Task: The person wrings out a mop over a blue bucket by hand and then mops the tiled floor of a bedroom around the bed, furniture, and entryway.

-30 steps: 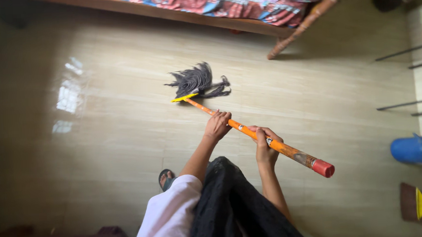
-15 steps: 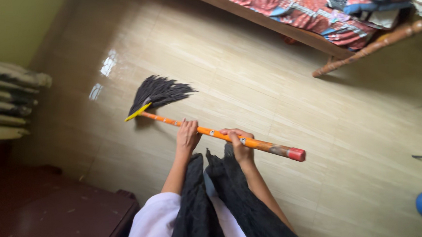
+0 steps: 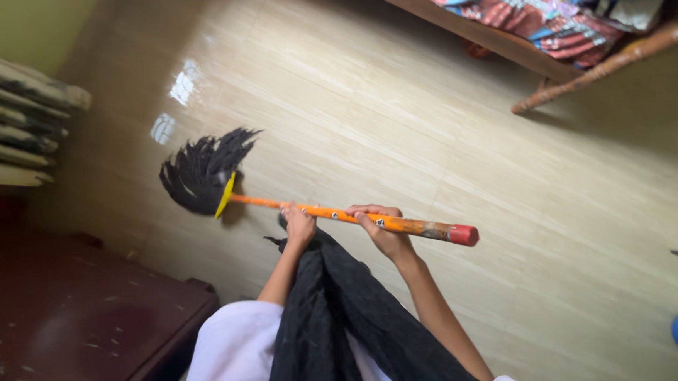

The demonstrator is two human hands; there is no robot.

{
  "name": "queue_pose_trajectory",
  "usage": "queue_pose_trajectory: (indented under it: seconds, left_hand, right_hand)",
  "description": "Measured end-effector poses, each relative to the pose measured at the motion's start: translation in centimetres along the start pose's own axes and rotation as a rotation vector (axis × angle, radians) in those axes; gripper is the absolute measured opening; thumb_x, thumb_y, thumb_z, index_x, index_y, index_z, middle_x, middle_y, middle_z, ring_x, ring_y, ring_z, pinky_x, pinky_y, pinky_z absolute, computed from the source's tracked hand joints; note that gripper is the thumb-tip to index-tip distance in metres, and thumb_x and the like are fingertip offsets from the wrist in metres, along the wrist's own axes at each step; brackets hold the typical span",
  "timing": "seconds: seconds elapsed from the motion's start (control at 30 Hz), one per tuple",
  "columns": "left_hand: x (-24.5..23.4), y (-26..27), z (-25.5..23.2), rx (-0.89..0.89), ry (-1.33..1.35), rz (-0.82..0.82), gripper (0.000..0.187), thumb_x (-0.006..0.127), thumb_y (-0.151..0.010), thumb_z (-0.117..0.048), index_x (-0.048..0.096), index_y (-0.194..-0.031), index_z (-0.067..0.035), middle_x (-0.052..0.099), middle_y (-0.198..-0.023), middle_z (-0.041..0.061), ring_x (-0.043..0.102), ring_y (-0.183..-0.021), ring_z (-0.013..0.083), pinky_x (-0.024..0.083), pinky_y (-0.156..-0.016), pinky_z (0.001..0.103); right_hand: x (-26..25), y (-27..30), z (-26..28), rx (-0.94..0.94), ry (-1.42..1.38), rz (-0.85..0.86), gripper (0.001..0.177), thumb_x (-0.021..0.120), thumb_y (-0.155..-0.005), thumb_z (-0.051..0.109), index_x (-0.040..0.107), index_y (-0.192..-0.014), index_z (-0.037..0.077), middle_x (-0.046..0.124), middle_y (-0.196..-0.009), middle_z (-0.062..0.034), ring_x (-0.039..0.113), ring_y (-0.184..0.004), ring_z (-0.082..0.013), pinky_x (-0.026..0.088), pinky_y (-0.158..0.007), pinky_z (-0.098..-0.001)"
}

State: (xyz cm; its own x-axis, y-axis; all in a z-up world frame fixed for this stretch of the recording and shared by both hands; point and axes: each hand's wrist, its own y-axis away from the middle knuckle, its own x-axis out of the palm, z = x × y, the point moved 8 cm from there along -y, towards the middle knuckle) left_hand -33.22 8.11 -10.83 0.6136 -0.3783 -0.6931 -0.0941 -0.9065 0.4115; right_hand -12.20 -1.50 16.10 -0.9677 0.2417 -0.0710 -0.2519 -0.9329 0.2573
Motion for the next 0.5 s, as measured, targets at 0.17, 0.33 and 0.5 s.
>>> queue_pose_trajectory:
  seconds: [0.17, 0.33, 0.5]
  left_hand:
    - [8.3, 1.1, -7.0, 0.2, -0.025, 0.147, 0.105, 0.066, -0.093, -0.057, 0.022, -0.153, 0.016, 0.025, -0.153, 0.047, 0.019, -0.15, 0.0552, 0.019, -0.126, 0.052]
    - [19.6, 6.0, -14.6, 0.336, -0.018, 0.265, 0.106, 0.067, -0.092, -0.057, 0.02, -0.152, 0.017, 0.019, -0.154, 0.049, 0.016, -0.15, 0.0559, 0.019, -0.125, 0.05]
    - [29.3, 14.2, -21.0, 0.492, -0.08, 0.409, 0.103, 0.065, -0.096, -0.056, 0.017, -0.152, 0.017, 0.017, -0.155, 0.047, 0.013, -0.15, 0.0566, 0.015, -0.125, 0.052]
  right_hand:
    - [-7.5, 6.0, 0.6, -0.095, 0.07, -0.223, 0.017, 0.065, -0.095, 0.005, 0.078, -0.103, -0.003, 0.079, -0.107, -0.0135, 0.075, -0.105, -0.0199, 0.056, -0.097, -0.0307]
    - [-16.8, 12.8, 0.4, -0.048, 0.115, -0.459, 0.017, 0.066, -0.096, 0.007, 0.078, -0.102, -0.003, 0.079, -0.107, -0.0125, 0.075, -0.101, -0.019, 0.058, -0.095, -0.0303]
    - [-23.5, 20.2, 2.5, 0.071, 0.217, -0.685, 0.019, 0.066, -0.096, 0.011, 0.079, -0.103, -0.002, 0.08, -0.101, -0.0106, 0.075, -0.095, -0.0164, 0.058, -0.09, -0.0279]
